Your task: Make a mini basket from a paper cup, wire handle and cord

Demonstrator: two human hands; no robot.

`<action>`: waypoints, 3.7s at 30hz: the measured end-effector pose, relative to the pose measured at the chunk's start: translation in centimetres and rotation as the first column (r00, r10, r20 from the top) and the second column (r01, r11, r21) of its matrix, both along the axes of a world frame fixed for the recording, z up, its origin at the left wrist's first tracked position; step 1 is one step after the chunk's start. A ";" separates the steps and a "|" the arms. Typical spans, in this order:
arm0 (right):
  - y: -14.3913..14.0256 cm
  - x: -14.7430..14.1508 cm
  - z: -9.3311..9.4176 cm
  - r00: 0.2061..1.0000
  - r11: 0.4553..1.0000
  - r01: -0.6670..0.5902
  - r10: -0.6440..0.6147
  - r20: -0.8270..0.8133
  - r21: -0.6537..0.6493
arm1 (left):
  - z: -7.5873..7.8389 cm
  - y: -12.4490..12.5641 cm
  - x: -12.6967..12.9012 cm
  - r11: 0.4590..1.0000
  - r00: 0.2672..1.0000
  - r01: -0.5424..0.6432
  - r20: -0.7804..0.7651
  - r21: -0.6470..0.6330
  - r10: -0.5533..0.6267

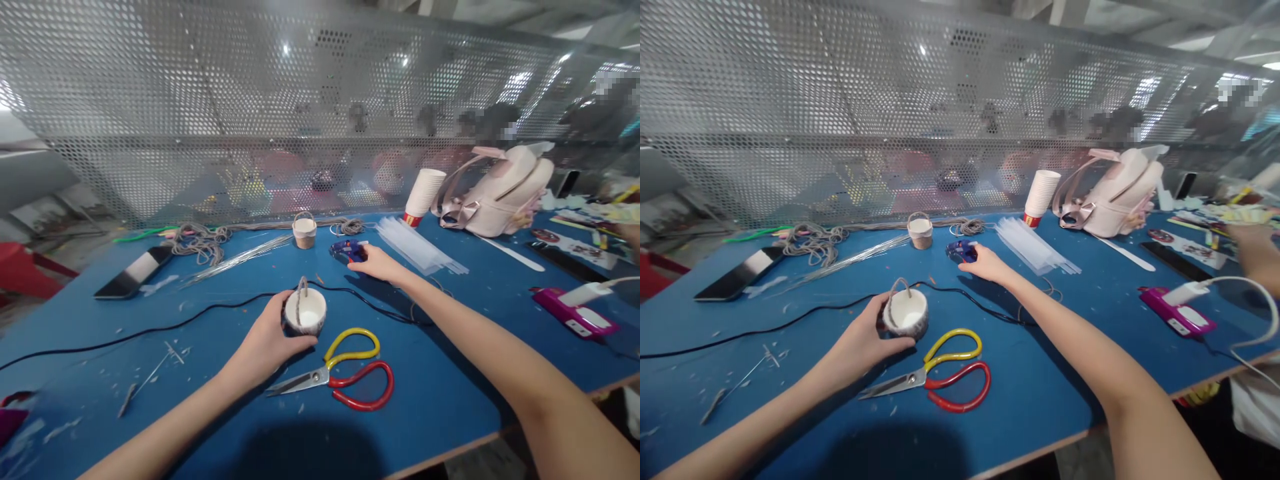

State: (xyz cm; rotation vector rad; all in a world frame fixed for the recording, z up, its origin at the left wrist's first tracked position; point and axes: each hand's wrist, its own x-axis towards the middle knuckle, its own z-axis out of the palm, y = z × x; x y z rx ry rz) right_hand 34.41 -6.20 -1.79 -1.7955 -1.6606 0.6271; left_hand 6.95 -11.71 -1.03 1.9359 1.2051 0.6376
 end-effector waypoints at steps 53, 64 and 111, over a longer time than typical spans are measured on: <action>-11.1 -5.6 4.6 0.942 0.980 -0.201 0.193 -0.274 -0.001 | 2.4 4.5 0.6 0.927 0.985 0.149 0.025 0.345 -0.168; -11.7 -6.3 4.4 0.934 0.978 -0.183 0.141 -0.327 -0.103 | 2.2 4.5 0.5 0.904 0.983 0.159 0.024 0.397 -0.183; -10.5 -7.5 8.2 0.949 0.953 -0.295 0.300 0.094 -0.061 | 3.3 3.6 0.6 0.889 0.987 0.158 -0.106 0.430 -0.124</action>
